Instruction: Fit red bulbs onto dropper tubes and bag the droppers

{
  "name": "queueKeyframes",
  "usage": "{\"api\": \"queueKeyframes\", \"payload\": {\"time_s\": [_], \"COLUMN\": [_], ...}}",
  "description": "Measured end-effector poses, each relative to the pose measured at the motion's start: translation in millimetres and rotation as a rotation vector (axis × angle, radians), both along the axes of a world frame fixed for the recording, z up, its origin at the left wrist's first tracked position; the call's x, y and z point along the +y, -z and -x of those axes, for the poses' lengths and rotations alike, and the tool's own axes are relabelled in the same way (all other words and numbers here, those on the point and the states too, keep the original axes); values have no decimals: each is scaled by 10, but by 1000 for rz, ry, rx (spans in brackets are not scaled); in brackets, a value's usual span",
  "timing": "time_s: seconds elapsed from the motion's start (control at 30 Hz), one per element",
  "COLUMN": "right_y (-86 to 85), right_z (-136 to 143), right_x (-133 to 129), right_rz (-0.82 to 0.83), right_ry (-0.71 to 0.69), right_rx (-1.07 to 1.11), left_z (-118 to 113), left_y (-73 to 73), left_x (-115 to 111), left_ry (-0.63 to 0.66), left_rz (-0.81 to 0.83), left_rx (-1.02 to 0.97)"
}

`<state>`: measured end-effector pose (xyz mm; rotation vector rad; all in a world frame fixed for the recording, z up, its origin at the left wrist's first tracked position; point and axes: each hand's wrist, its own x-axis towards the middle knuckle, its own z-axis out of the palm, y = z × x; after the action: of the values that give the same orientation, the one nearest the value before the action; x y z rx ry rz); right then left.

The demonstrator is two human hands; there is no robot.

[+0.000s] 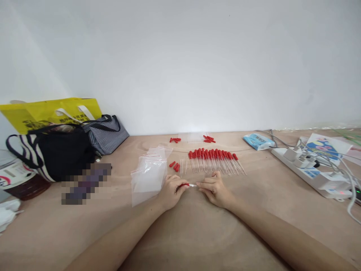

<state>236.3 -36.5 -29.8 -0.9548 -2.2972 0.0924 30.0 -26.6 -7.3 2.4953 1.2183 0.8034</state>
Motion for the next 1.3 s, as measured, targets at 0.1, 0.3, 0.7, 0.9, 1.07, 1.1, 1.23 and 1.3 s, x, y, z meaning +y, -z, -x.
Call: {"api": "queueKeyframes", "payload": {"time_s": [0.1, 0.3, 0.7, 0.9, 1.07, 1.1, 1.23, 1.3], "right_y": [-29, -73, -81, -56, -65, -67, -59, -62], "right_z": [-29, -36, 66, 99, 127, 133, 141, 126], "right_x": [12, 10, -51, -52, -44, -42, -39, -38], "right_rz": [-44, -178, -155, -111, -80, -79, -89, -90], "right_ry": [-5, -13, -51, -36, 3, 13, 12, -18], "right_rx": [-59, -90, -27, -57, -27, -20, -23, -49], "left_z": [4, 8, -22, -22, -15, -12, -3, 5], "left_y": [-18, 7, -17, 8, -10, -17, -38, -41], "left_x": [-23, -27, -81, -86, -57, -51, -43, -44], "left_ry": [33, 83, 188, 180, 159, 155, 154, 150], "left_rz": [-14, -87, -234, -286, -375, -416, -564, -594], "left_rx": [36, 71, 89, 86, 75, 82, 138, 148]}}
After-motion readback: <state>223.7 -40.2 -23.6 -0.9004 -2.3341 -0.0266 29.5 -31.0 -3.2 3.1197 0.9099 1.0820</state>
